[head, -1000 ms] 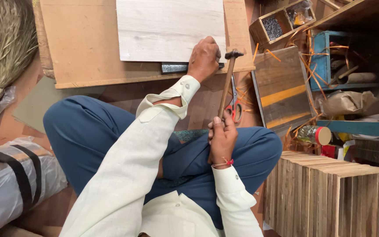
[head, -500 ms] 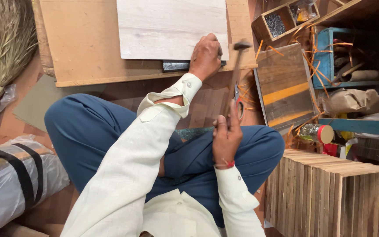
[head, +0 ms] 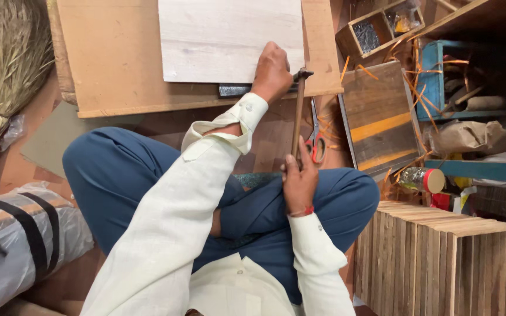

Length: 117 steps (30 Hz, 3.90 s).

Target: The person sits on the floor and assembles picture frames by placing rectangular boards on a metal anvil and hammering nails into the edges. They handle multiple boards and wooden frames, occasionally flipping boards and adjusting their position while working.

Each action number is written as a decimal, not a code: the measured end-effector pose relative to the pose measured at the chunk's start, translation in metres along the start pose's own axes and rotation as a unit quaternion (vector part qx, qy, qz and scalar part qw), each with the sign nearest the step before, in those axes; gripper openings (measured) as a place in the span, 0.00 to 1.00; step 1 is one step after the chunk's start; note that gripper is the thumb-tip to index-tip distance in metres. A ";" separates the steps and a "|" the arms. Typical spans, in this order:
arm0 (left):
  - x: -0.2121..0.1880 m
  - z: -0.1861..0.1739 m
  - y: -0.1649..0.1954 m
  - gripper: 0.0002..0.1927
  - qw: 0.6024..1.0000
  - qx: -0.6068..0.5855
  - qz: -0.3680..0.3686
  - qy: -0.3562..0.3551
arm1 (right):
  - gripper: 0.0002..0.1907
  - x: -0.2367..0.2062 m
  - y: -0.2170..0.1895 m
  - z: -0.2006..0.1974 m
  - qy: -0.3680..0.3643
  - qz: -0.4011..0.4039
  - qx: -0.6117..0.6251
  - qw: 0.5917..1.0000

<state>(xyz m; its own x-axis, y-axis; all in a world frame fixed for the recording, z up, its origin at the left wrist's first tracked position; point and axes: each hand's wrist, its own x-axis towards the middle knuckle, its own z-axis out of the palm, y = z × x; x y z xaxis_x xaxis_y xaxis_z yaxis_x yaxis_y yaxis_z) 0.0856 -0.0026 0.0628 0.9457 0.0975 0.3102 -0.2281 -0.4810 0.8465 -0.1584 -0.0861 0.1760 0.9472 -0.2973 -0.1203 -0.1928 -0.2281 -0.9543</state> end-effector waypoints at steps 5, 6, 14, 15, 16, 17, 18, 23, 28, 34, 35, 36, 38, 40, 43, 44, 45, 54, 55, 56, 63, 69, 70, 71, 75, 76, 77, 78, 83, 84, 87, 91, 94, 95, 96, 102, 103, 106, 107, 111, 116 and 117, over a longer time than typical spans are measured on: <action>-0.002 0.007 -0.009 0.03 0.998 0.028 0.048 0.009 | 0.27 -0.020 -0.015 -0.007 0.043 -0.107 0.031 0.993; -0.004 0.006 -0.009 0.04 1.000 0.006 0.031 -0.001 | 0.27 -0.022 -0.019 -0.011 0.050 -0.120 0.041 0.991; -0.013 -0.025 0.014 0.07 0.998 -0.039 0.044 -0.023 | 0.26 0.002 0.005 -0.018 -0.029 0.100 0.293 0.950; -0.014 -0.031 0.018 0.07 0.997 -0.041 0.054 -0.032 | 0.25 0.003 0.013 -0.019 -0.045 0.119 0.319 0.939; -0.017 -0.039 0.021 0.07 0.996 -0.041 0.062 -0.042 | 0.24 0.002 0.021 -0.021 -0.062 0.140 0.344 0.926; -0.019 -0.047 0.023 0.06 0.992 -0.060 0.101 -0.038 | 0.24 0.002 0.029 -0.025 -0.072 0.146 0.363 0.917; -0.022 -0.054 0.025 0.06 0.987 -0.082 0.136 -0.037 | 0.24 0.002 0.036 -0.030 -0.079 0.156 0.380 0.908; -0.087 -0.091 0.017 0.11 0.983 -0.062 0.142 -0.096 | 0.20 0.009 0.056 -0.045 -0.118 0.170 0.442 0.873; -0.158 -0.113 -0.024 0.06 0.981 0.104 -0.035 -0.161 | 0.17 0.014 0.061 -0.038 -0.111 0.170 0.467 0.861; -0.181 -0.085 -0.059 0.04 0.957 0.183 -0.098 -0.202 | 0.19 0.014 0.066 -0.034 -0.099 0.174 0.463 0.863; -0.184 -0.079 -0.061 0.05 0.957 0.184 -0.084 -0.210 | 0.18 0.014 0.067 -0.034 -0.103 0.174 0.465 0.862; -0.188 -0.073 -0.063 0.05 0.956 0.182 -0.081 -0.216 | 0.17 0.014 0.067 -0.034 -0.107 0.175 0.467 0.860; -0.194 -0.064 -0.066 0.06 0.955 0.180 -0.074 -0.224 | 0.15 0.014 0.068 -0.033 -0.114 0.174 0.469 0.859; -0.200 -0.055 -0.066 0.04 0.956 0.202 -0.036 -0.209 | 0.14 0.014 0.068 -0.031 -0.120 0.168 0.468 0.859; -0.200 -0.049 -0.063 0.03 0.934 0.248 0.014 -0.255 | 0.15 0.015 0.066 -0.028 -0.111 0.168 0.448 0.871; -0.200 -0.049 -0.061 0.03 0.921 0.265 0.027 -0.284 | 0.14 0.015 0.066 -0.027 -0.111 0.164 0.448 0.872; -0.200 -0.050 -0.057 0.04 0.918 0.263 0.040 -0.293 | 0.12 0.015 0.066 -0.027 -0.110 0.160 0.449 0.872; -0.171 -0.074 0.005 0.08 0.981 -0.047 -0.013 -0.186 | 0.16 0.017 0.066 -0.024 -0.101 0.147 0.444 0.878; -0.159 -0.075 0.014 0.08 0.985 -0.067 -0.006 -0.161 | 0.18 0.017 0.065 -0.023 -0.101 0.147 0.444 0.878; -0.147 -0.077 0.022 0.09 0.987 -0.087 0.000 -0.137 | 0.20 0.017 0.064 -0.023 -0.096 0.152 0.440 0.880; -0.059 -0.073 0.061 0.12 0.969 -0.195 -0.074 -0.130 | 0.25 0.016 0.059 -0.022 -0.090 0.156 0.439 0.880; -0.014 -0.041 0.054 0.09 0.996 -0.034 0.066 -0.055 | 0.25 0.018 0.059 -0.022 -0.085 0.163 0.439 0.879; -0.013 -0.036 0.049 0.08 0.996 -0.019 0.065 -0.060 | 0.25 0.018 0.059 -0.022 -0.081 0.169 0.437 0.880; -0.013 -0.031 0.045 0.07 0.996 -0.010 0.082 -0.045 | 0.25 0.018 0.059 -0.022 -0.083 0.164 0.433 0.882; -0.016 -0.019 0.030 0.07 0.994 0.013 0.106 -0.009 | 0.26 0.018 0.059 -0.022 -0.084 0.155 0.423 0.889; -0.016 -0.017 0.027 0.07 0.995 0.014 0.101 -0.007 | 0.26 0.018 0.058 -0.022 -0.081 0.157 0.423 0.889; -0.016 -0.016 0.025 0.07 0.996 0.012 0.092 -0.016 | 0.27 0.018 0.058 -0.021 -0.077 0.160 0.420 0.890; -0.016 -0.016 0.024 0.07 0.996 0.010 0.083 -0.024 | 0.27 0.017 0.058 -0.021 -0.075 0.162 0.417 0.891; -0.013 -0.016 0.023 0.07 0.995 0.014 0.093 -0.029 | 0.32 0.012 0.055 -0.013 -0.035 0.137 0.370 0.918; -0.014 -0.016 0.022 0.07 0.995 0.015 0.089 -0.032 | 0.33 0.010 0.055 -0.012 -0.024 0.125 0.351 0.928; -0.016 -0.016 0.021 0.06 0.993 0.021 0.113 -0.023 | 0.34 0.005 0.052 -0.006 -0.007 0.093 0.293 0.952; -0.013 -0.015 0.018 0.06 0.992 0.020 0.108 -0.055 | 0.31 0.001 0.043 -0.002 -0.024 0.050 0.226 0.973; -0.007 -0.012 0.018 0.05 0.995 0.026 0.077 -0.054 | 0.30 -0.003 0.035 -0.003 -0.023 0.035 0.143 0.989; -0.006 -0.011 0.019 0.05 0.996 0.033 0.067 -0.053 | 0.31 -0.004 0.032 -0.003 -0.021 0.024 0.126 0.992; -0.005 -0.011 0.019 0.05 0.996 0.039 0.057 -0.053 | 0.31 -0.005 0.030 -0.004 -0.019 0.012 0.109 0.994; -0.005 -0.009 0.024 0.05 0.997 0.059 0.032 -0.046 | 0.30 -0.006 0.022 -0.005 0.018 -0.050 -0.046 0.998; -0.005 -0.010 0.023 0.06 0.997 0.051 0.032 -0.045 | 0.30 -0.006 0.022 -0.005 0.013 -0.037 -0.044 0.998; -0.005 -0.011 0.022 0.05 0.997 0.044 0.030 -0.050 | 0.29 -0.007 0.023 -0.004 0.011 0.007 0.023 1.000; -0.004 -0.011 0.021 0.05 0.997 0.048 0.034 -0.045 | 0.29 -0.008 0.023 -0.004 0.024 -0.030 0.015 0.999; -0.006 -0.006 0.015 0.06 0.997 0.054 0.049 -0.035 | 0.29 -0.007 0.022 -0.004 0.008 -0.034 0.012 0.999; -0.004 -0.001 0.000 0.06 0.998 0.012 0.062 -0.026 | 0.29 -0.009 0.010 -0.009 0.015 -0.039 0.079 0.996; -0.004 -0.003 -0.004 0.05 0.997 -0.012 0.070 -0.022 | 0.29 -0.014 0.007 -0.012 0.018 -0.067 0.076 0.995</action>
<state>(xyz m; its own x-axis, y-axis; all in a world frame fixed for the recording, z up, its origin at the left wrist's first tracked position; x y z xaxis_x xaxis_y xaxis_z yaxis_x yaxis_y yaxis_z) 0.0823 0.0012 0.0594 0.9133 -0.0081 0.4073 -0.3638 -0.4661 0.8064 -0.1757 -0.0945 0.1744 0.9512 -0.3080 0.0181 -0.0218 -0.1259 -0.9918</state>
